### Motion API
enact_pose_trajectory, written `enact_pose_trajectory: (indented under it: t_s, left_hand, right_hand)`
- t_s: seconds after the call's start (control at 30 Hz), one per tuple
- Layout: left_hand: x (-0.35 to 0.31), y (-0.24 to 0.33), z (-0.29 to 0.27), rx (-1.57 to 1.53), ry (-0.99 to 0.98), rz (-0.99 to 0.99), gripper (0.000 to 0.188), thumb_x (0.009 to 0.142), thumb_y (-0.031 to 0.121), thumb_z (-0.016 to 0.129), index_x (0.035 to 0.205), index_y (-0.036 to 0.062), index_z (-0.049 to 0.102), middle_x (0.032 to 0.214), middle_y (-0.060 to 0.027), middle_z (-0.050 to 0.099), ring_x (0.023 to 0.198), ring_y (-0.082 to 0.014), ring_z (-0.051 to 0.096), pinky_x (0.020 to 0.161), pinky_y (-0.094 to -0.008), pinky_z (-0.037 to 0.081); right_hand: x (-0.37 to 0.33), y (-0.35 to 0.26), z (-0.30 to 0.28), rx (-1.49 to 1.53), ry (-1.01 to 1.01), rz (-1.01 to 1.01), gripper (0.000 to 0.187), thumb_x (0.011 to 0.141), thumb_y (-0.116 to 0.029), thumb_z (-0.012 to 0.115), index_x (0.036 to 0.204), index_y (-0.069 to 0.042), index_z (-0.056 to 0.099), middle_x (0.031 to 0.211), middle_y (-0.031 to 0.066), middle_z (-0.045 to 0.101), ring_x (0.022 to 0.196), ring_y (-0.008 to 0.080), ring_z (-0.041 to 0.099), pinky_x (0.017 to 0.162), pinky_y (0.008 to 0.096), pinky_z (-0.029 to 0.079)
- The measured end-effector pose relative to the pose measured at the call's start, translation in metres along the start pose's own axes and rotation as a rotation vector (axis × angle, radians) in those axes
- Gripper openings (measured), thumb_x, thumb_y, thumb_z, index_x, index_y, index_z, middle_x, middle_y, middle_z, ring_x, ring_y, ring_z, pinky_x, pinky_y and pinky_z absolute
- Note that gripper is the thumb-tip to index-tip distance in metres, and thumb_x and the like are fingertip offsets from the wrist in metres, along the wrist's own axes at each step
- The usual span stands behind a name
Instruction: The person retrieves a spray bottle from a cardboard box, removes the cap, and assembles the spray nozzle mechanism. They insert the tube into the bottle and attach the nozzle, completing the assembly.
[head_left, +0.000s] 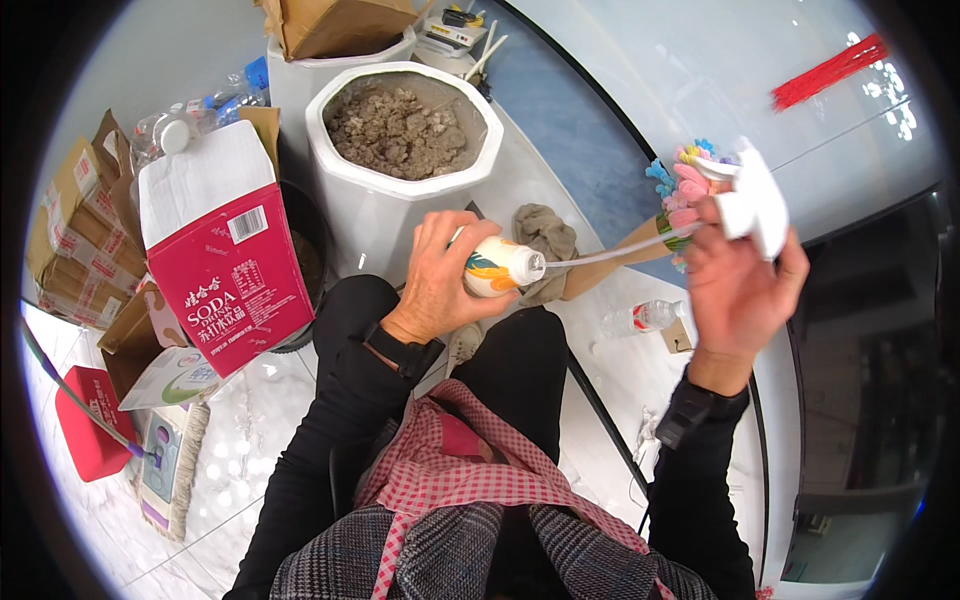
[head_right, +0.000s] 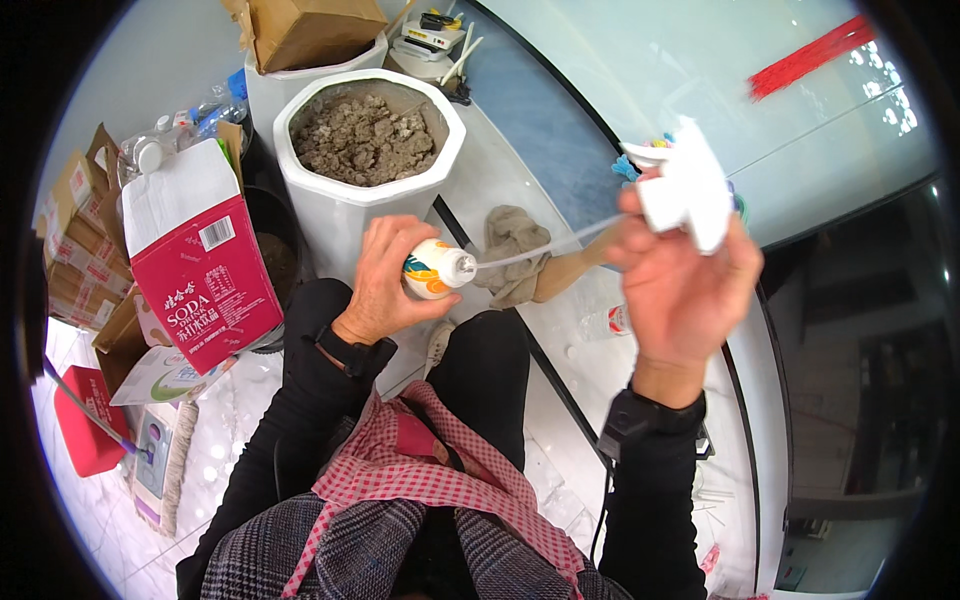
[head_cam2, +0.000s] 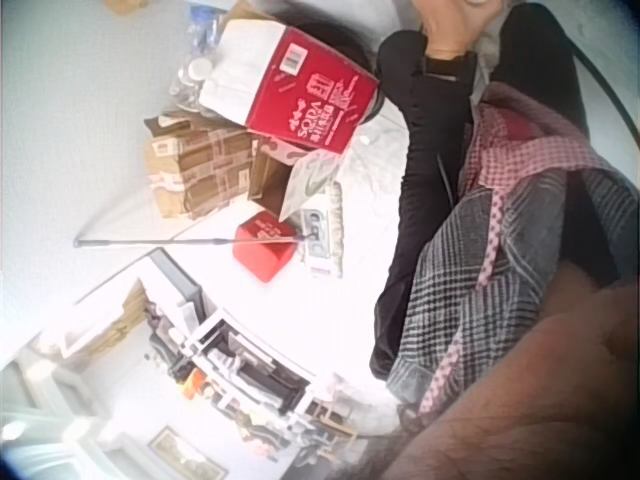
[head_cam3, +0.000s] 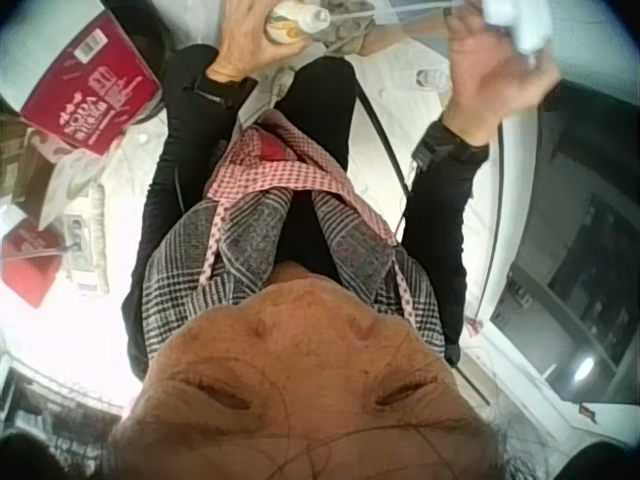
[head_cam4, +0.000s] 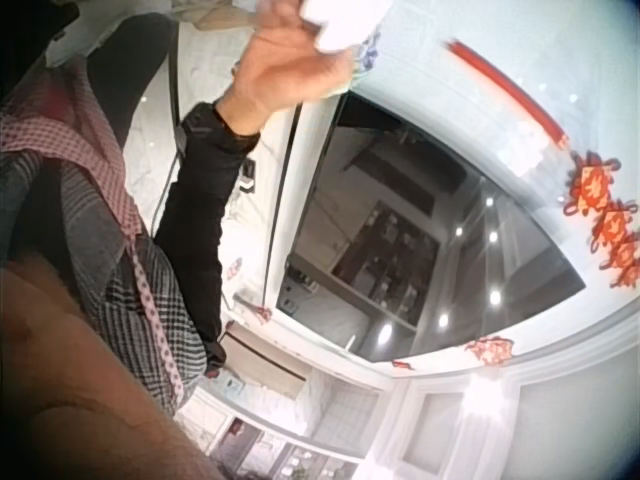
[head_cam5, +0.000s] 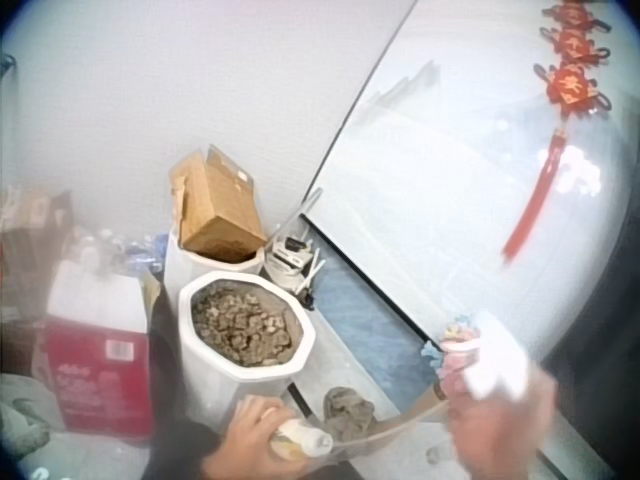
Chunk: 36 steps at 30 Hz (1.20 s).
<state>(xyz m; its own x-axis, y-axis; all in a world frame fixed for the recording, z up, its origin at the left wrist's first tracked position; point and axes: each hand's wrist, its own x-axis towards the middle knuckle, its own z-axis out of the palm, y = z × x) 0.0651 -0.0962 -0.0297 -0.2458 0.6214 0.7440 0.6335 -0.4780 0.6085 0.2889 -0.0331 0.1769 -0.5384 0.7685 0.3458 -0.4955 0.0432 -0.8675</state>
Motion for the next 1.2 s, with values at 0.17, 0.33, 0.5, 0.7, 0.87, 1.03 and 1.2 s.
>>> enact_pose_trajectory:
  t_s: [0.17, 0.33, 0.5, 0.7, 0.87, 1.03, 1.2]
  left_hand:
    - [-0.002, -0.001, 0.002, 0.0, -0.022, -0.054, 0.066, 0.056, 0.023, 0.089, 0.114, 0.008, 0.061, 0.109, -0.0128, 0.056, 0.103, -0.0342, 0.053, 0.091, -0.0436, 0.042]
    - [-0.004, -0.002, 0.002, 0.012, -0.018, -0.075, 0.065, 0.056, 0.023, 0.089, 0.113, 0.0084, 0.062, 0.108, -0.0115, 0.056, 0.103, -0.0328, 0.053, 0.091, -0.0426, 0.042]
    - [-0.005, -0.001, 0.004, 0.014, -0.03, -0.104, 0.066, 0.057, 0.025, 0.088, 0.114, 0.0086, 0.061, 0.107, -0.0107, 0.056, 0.102, -0.0322, 0.053, 0.09, -0.0415, 0.041]
    - [-0.007, -0.003, 0.006, 0.023, -0.038, -0.101, 0.067, 0.057, 0.026, 0.088, 0.116, 0.0084, 0.06, 0.107, -0.0097, 0.056, 0.101, -0.0313, 0.053, 0.088, -0.0411, 0.041]
    - [-0.007, -0.004, 0.006, 0.019, -0.04, -0.112, 0.066, 0.057, 0.026, 0.088, 0.115, 0.0084, 0.061, 0.104, -0.0085, 0.057, 0.099, -0.0307, 0.054, 0.087, -0.0405, 0.041]
    - [-0.007, -0.002, 0.007, -0.009, -0.055, -0.177, 0.065, 0.057, 0.025, 0.088, 0.114, 0.0085, 0.062, 0.102, -0.0086, 0.058, 0.097, -0.0312, 0.055, 0.085, -0.0406, 0.043]
    - [-0.011, -0.002, 0.012, -0.018, -0.068, -0.206, 0.064, 0.058, 0.025, 0.089, 0.114, 0.0081, 0.062, 0.103, -0.0095, 0.059, 0.097, -0.0321, 0.056, 0.085, -0.041, 0.044]
  right_hand:
    - [0.0, 0.057, -0.001, -0.189, -0.079, 0.195, 0.063, 0.096, -0.042, 0.053, 0.139, 0.004, 0.046, 0.122, 0.0254, 0.063, 0.083, 0.0192, 0.064, 0.071, 0.0327, 0.054]
    - [0.002, 0.082, -0.004, -0.373, -0.108, 0.263, 0.068, 0.092, -0.048, 0.059, 0.137, 0.002, 0.049, 0.129, 0.0245, 0.059, 0.082, 0.0106, 0.056, 0.059, 0.0217, 0.043]
    - [0.002, 0.091, -0.01, -0.39, -0.085, 0.32, 0.067, 0.089, -0.044, 0.063, 0.135, 0.004, 0.052, 0.131, 0.0193, 0.059, 0.094, 0.0124, 0.057, 0.067, 0.0251, 0.043]
    - [0.001, 0.106, -0.02, -0.426, -0.109, 0.391, 0.064, 0.089, -0.038, 0.065, 0.135, 0.005, 0.053, 0.121, 0.01, 0.062, 0.092, 0.0103, 0.055, 0.07, 0.0242, 0.042]
    - [-0.002, 0.112, -0.018, -0.431, -0.079, 0.381, 0.056, 0.09, -0.027, 0.066, 0.135, 0.005, 0.056, 0.104, 0.004, 0.065, 0.082, 0.0067, 0.053, 0.07, 0.022, 0.043]
    - [-0.009, 0.124, -0.021, -0.399, -0.021, 0.326, 0.055, 0.091, -0.03, 0.066, 0.133, 0.005, 0.057, 0.103, 0.0036, 0.065, 0.08, 0.0069, 0.052, 0.069, 0.022, 0.043]
    - [-0.017, 0.146, -0.018, -0.322, 0.095, 0.274, 0.051, 0.093, -0.032, 0.066, 0.129, 0.003, 0.058, 0.105, 0.0032, 0.063, 0.082, 0.0072, 0.052, 0.069, 0.0229, 0.043]
